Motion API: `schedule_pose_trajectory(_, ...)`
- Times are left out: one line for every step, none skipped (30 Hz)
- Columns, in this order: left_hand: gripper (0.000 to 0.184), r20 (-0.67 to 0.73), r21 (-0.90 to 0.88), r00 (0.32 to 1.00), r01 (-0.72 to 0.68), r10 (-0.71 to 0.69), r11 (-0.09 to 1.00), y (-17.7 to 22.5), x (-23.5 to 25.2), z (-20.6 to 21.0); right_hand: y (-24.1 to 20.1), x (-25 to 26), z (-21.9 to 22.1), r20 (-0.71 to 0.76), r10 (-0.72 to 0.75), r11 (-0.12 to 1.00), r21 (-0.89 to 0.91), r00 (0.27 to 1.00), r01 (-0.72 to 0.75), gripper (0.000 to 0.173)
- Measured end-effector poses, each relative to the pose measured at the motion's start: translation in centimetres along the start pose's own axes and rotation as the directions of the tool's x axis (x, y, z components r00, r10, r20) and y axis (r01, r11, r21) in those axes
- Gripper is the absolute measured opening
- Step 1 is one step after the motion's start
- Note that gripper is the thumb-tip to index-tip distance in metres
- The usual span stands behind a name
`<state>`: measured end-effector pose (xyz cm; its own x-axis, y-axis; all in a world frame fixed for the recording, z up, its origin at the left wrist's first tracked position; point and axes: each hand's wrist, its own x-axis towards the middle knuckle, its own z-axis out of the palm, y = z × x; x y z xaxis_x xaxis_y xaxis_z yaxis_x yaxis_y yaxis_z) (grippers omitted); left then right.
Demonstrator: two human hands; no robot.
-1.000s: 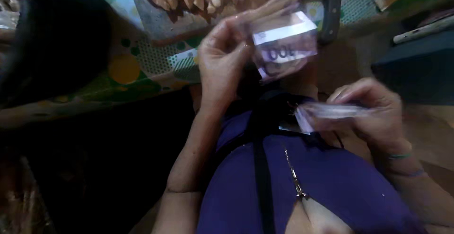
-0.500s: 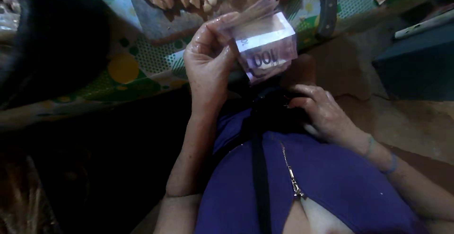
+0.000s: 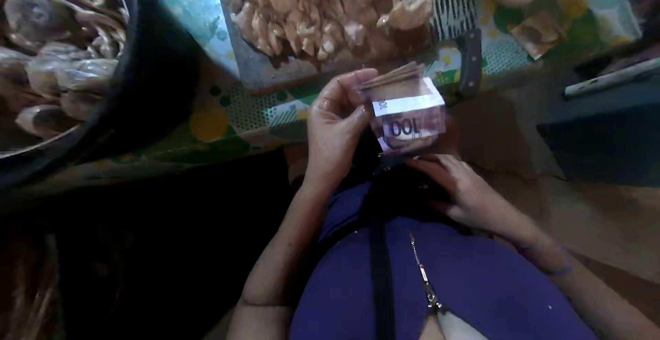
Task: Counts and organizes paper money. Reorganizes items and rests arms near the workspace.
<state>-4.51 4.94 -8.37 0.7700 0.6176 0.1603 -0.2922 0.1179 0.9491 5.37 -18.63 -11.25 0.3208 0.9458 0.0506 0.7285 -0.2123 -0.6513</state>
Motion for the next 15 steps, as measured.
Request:
schedule_pose_trajectory(0.035,0.003,0.001,1.000,0.027,-0.027,1.000,0.0,-0.1,0.0,0.2,0.0,-1.5,0.018,0.005,0.986,0.165,1.000,-0.007,0.044)
schedule_pose_trajectory(0.036,0.008,0.016,0.999,0.050,-0.050,0.999,0.1,-0.2,0.1,0.2,0.0,-2.8,-0.016,0.024,0.948,0.317,1.000,-0.018,0.041)
schedule_pose_trajectory(0.037,0.023,0.029,0.998,0.060,-0.061,0.998,0.1,-0.3,0.2,0.1,0.0,-3.9,-0.079,0.078,0.902,0.431,0.994,-0.036,0.038)
schedule_pose_trajectory(0.038,0.052,0.044,0.997,0.059,-0.061,0.997,0.0,-0.4,0.3,0.0,0.2,-4.7,-0.157,0.153,0.865,0.498,0.976,-0.056,0.035)
schedule_pose_trajectory(0.038,0.090,0.066,0.994,0.049,-0.055,0.997,-0.1,-0.5,0.7,0.0,0.6,-5.2,-0.218,0.226,0.839,0.539,0.949,-0.076,0.033)
schedule_pose_trajectory(0.039,0.145,0.087,0.988,0.041,-0.053,0.995,-0.1,-0.6,1.1,-0.1,1.1,-5.6,-0.247,0.278,0.822,0.561,0.928,-0.097,0.032)
schedule_pose_trajectory(0.040,0.192,0.107,0.979,0.048,-0.068,0.993,0.0,-0.7,1.6,-0.2,1.6,-5.9,-0.238,0.305,0.807,0.579,0.922,-0.117,0.033)
schedule_pose_trajectory(0.040,0.226,0.120,0.968,0.079,-0.105,0.990,0.1,-0.9,2.1,-0.5,2.1,-6.0,-0.198,0.302,0.793,0.594,0.932,-0.131,0.036)
schedule_pose_trajectory(0.041,0.249,0.122,0.957,0.120,-0.148,0.985,0.1,-1.0,2.4,-0.8,2.6,-6.0,-0.149,0.293,0.770,0.622,0.945,-0.141,0.041)
schedule_pose_trajectory(0.042,0.260,0.116,0.947,0.163,-0.189,0.980,0.1,-1.1,2.7,-1.0,3.0,-5.7,-0.103,0.279,0.733,0.665,0.955,-0.143,0.045)
schedule_pose_trajectory(0.042,0.260,0.111,0.939,0.201,-0.224,0.973,0.0,-1.1,2.8,-1.0,3.2,-5.4,-0.072,0.262,0.690,0.711,0.962,-0.135,0.047)
schedule_pose_trajectory(0.042,0.260,0.115,0.933,0.225,-0.248,0.968,-0.1,-1.1,2.8,-0.9,3.4,-5.0,-0.060,0.245,0.653,0.748,0.968,-0.119,0.044)
schedule_pose_trajectory(0.042,0.253,0.129,0.932,0.234,-0.260,0.964,-0.1,-1.1,2.8,-0.8,3.6,-4.7,-0.067,0.242,0.624,0.774,0.968,-0.102,0.041)
schedule_pose_trajectory(0.042,0.248,0.142,0.934,0.227,-0.257,0.963,-0.2,-1.1,2.9,-0.7,3.8,-4.4,-0.085,0.261,0.602,0.793,0.962,-0.093,0.036)
schedule_pose_trajectory(0.042,0.252,0.144,0.937,0.211,-0.242,0.967,-0.3,-1.1,2.9,-0.7,3.9,-4.1,-0.112,0.301,0.577,0.812,0.947,-0.088,0.028)
